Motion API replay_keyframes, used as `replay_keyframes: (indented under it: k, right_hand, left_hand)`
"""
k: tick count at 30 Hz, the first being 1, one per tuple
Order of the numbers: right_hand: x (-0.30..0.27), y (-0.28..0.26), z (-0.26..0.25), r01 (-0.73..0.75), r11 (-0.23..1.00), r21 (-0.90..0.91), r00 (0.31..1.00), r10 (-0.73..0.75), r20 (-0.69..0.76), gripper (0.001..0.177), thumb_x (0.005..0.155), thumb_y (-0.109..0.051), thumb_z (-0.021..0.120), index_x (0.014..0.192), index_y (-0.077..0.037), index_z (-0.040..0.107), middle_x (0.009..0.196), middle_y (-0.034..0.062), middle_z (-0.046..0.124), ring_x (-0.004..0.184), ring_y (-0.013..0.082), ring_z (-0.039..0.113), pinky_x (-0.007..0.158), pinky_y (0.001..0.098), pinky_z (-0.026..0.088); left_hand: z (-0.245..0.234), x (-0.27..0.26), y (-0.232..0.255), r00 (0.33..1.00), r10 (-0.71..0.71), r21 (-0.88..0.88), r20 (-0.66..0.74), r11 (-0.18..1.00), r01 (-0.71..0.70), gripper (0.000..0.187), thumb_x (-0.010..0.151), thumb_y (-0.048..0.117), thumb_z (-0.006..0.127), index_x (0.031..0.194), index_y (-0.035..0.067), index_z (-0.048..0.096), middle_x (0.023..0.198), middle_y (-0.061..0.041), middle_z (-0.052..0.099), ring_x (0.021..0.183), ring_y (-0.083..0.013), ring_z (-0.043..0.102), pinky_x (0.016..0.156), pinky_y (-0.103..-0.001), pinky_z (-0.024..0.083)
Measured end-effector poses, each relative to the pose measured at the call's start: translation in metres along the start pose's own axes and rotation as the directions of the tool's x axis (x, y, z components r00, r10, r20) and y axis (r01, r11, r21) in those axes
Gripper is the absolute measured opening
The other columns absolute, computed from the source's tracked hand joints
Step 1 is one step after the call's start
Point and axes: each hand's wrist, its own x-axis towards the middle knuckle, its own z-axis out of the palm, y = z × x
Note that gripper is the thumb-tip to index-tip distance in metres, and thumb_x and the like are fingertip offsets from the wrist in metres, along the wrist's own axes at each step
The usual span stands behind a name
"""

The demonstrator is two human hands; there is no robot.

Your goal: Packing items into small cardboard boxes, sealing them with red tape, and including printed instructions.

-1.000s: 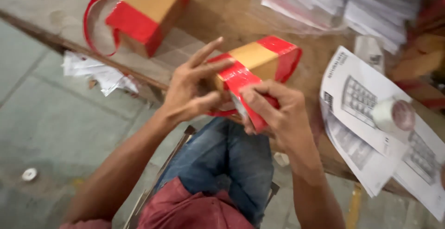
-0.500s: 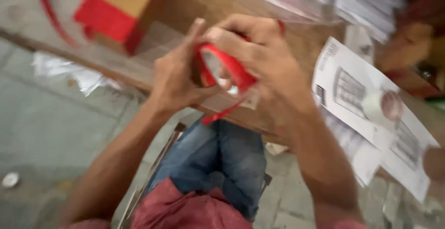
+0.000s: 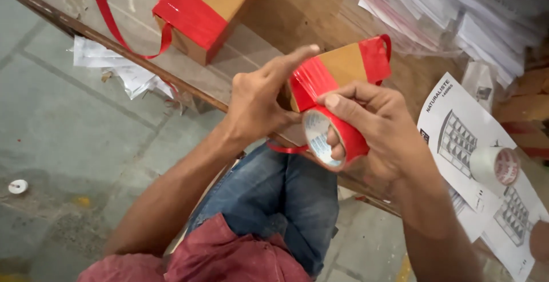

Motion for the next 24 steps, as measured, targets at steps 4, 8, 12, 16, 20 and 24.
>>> replay_keyframes:
  k: [4,8,12,16,20,24]
  right_hand:
    - [-0.001,0.009,0.002,0.019,0.999,-0.027,0.998,-0.021,-0.051,0.017,0.098,-0.011,0.068,0.104,0.004,0.072,0.070,0.0088,0.068,0.052,0.0116,0.064,0.042,0.0278,0.053]
    - [0.001,0.012,0.002,-0.053,0.998,0.027,0.997,0.054,-0.062,0.017,0.098,-0.011,0.067,0.103,0.004,0.072,0.073,0.0074,0.068,0.053,0.0106,0.064,0.041,0.0278,0.052]
    - [0.004,0.022,0.001,-0.086,0.992,0.091,0.996,0.088,-0.017,0.018,0.099,-0.012,0.066,0.106,0.003,0.071,0.071,0.0077,0.067,0.051,0.0107,0.063,0.041,0.0271,0.052]
    - [0.009,0.029,0.002,-0.092,0.990,0.104,0.995,0.094,-0.013,0.020,0.099,-0.015,0.066,0.108,0.002,0.069,0.070,0.0076,0.067,0.049,0.0113,0.063,0.040,0.0277,0.053]
    - [0.002,0.038,-0.001,-0.028,0.998,0.057,0.999,0.030,-0.033,0.030,0.101,-0.022,0.064,0.115,0.004,0.070,0.080,0.0036,0.070,0.060,0.0082,0.063,0.051,0.0249,0.053]
    - [-0.012,0.043,-0.021,0.544,0.732,-0.411,0.828,-0.547,0.122,0.041,0.111,-0.025,0.055,0.142,0.002,0.057,0.125,0.0072,0.067,0.108,0.0087,0.062,0.091,0.0256,0.052]
  left_hand:
    - [-0.002,-0.001,-0.003,0.999,0.028,0.054,0.025,0.998,-0.029,0.082,0.066,0.022,0.093,0.141,0.025,0.062,0.138,-0.006,0.068,0.103,-0.0205,0.076,0.083,-0.030,0.065]
    - [0.001,0.000,-0.011,0.993,0.121,0.172,0.003,0.978,-0.120,0.066,0.074,0.024,0.091,0.134,0.027,0.067,0.139,-0.004,0.064,0.107,-0.0219,0.075,0.083,-0.032,0.064]
    - [-0.003,-0.001,-0.017,0.978,0.181,0.258,0.105,0.945,-0.202,0.061,0.081,0.028,0.090,0.136,0.024,0.064,0.149,-0.004,0.054,0.107,-0.0243,0.075,0.078,-0.036,0.063]
    - [-0.009,-0.001,-0.011,0.949,0.239,0.349,0.208,0.888,-0.300,0.073,0.076,0.025,0.088,0.144,0.026,0.060,0.156,-0.006,0.049,0.108,-0.0281,0.074,0.076,-0.038,0.062]
    - [-0.010,-0.005,-0.006,0.935,0.213,0.387,0.282,0.867,-0.314,0.088,0.066,0.022,0.087,0.149,0.031,0.057,0.159,-0.013,0.045,0.107,-0.0318,0.072,0.073,-0.041,0.061]
    - [-0.012,0.009,0.003,0.923,0.281,0.465,0.262,0.801,-0.376,0.085,0.062,0.020,0.087,0.143,0.029,0.063,0.157,-0.011,0.046,0.128,-0.0374,0.059,0.098,-0.052,0.054]
